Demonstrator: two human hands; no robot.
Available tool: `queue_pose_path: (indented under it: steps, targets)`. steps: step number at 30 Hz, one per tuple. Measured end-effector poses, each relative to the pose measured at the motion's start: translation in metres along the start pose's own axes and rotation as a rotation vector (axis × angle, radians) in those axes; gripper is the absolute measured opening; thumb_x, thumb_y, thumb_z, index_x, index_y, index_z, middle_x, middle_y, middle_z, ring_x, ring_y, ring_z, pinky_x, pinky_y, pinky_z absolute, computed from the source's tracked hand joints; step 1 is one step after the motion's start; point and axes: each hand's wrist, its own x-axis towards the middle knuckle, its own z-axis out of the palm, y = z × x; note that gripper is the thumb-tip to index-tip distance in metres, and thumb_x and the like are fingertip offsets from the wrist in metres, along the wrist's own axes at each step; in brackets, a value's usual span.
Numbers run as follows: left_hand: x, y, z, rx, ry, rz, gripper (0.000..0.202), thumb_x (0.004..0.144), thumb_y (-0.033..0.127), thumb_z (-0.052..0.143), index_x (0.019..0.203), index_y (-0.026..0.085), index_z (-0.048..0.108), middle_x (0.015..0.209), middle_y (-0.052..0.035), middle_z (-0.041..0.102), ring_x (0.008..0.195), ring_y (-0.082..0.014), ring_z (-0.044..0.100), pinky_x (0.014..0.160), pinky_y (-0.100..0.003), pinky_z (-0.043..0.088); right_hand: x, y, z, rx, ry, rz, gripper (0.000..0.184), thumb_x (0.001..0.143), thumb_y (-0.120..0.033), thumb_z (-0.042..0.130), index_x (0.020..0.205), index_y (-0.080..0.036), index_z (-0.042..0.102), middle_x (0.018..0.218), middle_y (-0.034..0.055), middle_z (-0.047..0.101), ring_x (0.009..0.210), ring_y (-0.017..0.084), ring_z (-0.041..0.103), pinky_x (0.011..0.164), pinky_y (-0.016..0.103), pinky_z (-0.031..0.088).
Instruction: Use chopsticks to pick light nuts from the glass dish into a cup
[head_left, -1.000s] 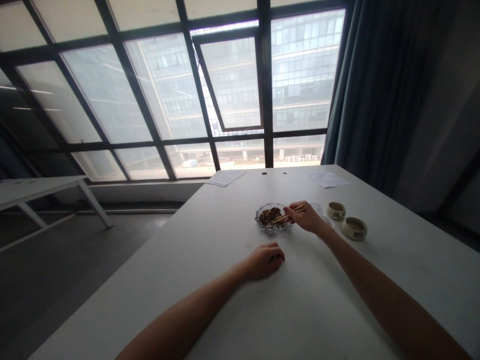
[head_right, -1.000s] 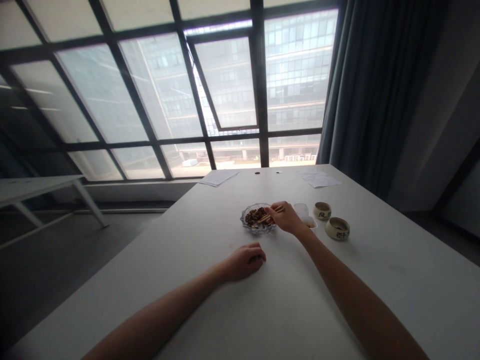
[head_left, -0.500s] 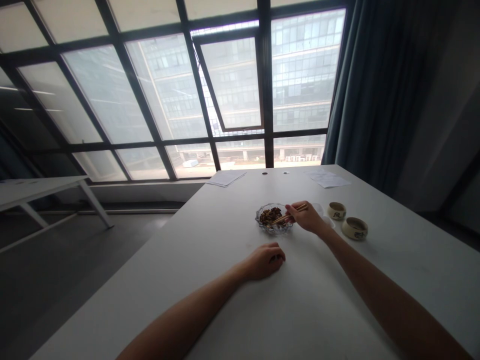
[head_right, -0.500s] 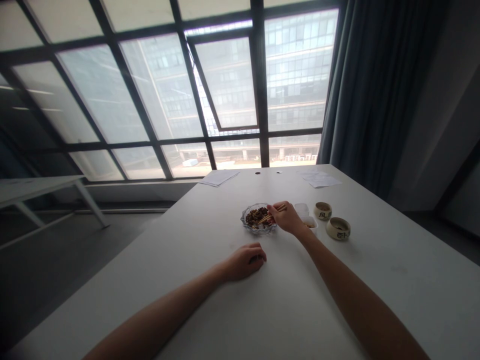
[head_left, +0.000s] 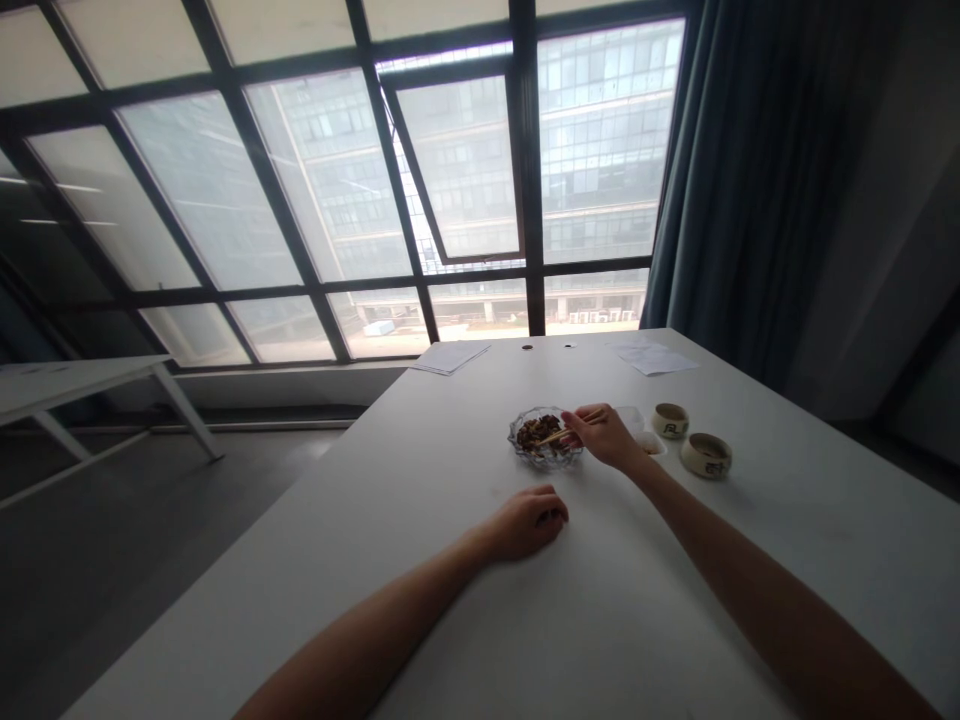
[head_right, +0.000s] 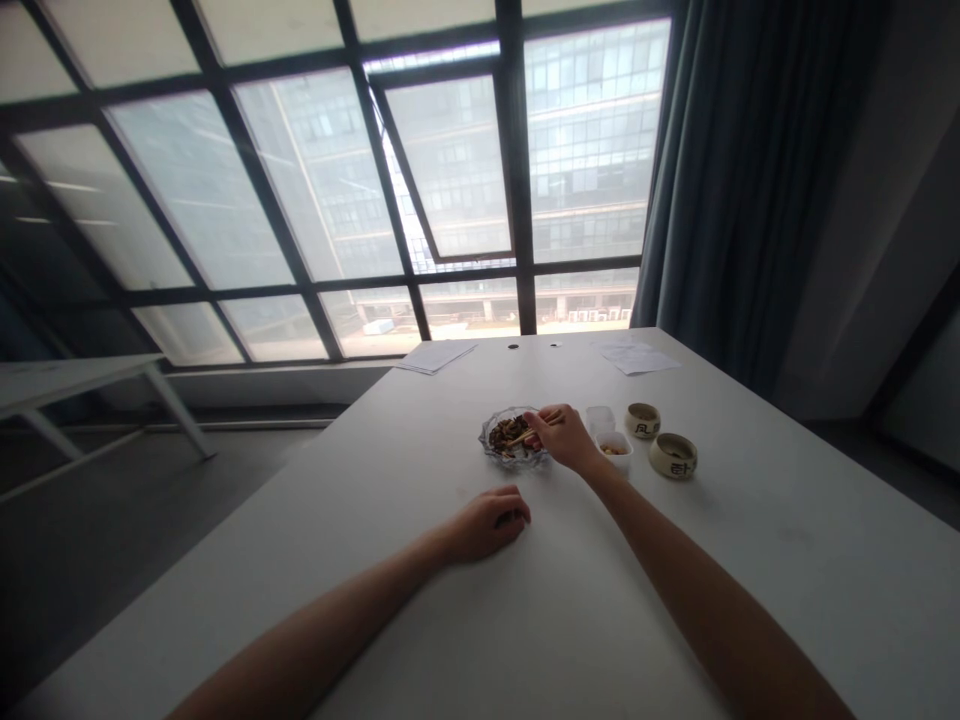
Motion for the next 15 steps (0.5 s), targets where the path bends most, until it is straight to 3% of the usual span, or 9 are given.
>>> queue_pose_path:
  steps: [6, 10, 15]
  targets:
    - [0.003, 0.002, -0.001, -0.005, -0.009, -0.004, 0.018, 0.091, 0.015, 0.058, 0.102, 0.019, 0.072, 0.097, -0.0052, 0.065, 0.084, -0.0157, 0.061, 0.080, -0.023, 0.049, 0.002, 0.009, 0.005, 0.042, 0.064, 0.031, 0.050, 0.066, -0.066, 0.082, 0.069, -0.018, 0.068, 0.059, 0.0076, 0.073, 0.062, 0.031, 0.076, 0.055, 0.035, 0.062]
    - [0.004, 0.001, 0.001, -0.006, -0.006, -0.005, 0.018, 0.091, 0.016, 0.058, 0.103, 0.019, 0.072, 0.098, -0.0055, 0.066, 0.086, -0.0162, 0.061, 0.082, -0.024, 0.049, 0.003, 0.014, 0.004, -0.020, 0.048, 0.004, 0.049, 0.073, -0.066, 0.078, 0.067, -0.018, 0.068, 0.060, 0.0072, 0.072, 0.062, 0.030, 0.076, 0.056, 0.035, 0.063]
    - [0.001, 0.000, 0.001, -0.004, -0.002, -0.005, 0.018, 0.090, 0.015, 0.059, 0.102, 0.019, 0.072, 0.099, -0.0053, 0.066, 0.085, -0.0160, 0.061, 0.081, -0.023, 0.050, 0.000, 0.003, 0.000, -0.081, 0.037, -0.040, 0.049, 0.077, -0.066, 0.076, 0.066, -0.018, 0.069, 0.063, 0.0107, 0.074, 0.059, 0.029, 0.075, 0.056, 0.035, 0.063]
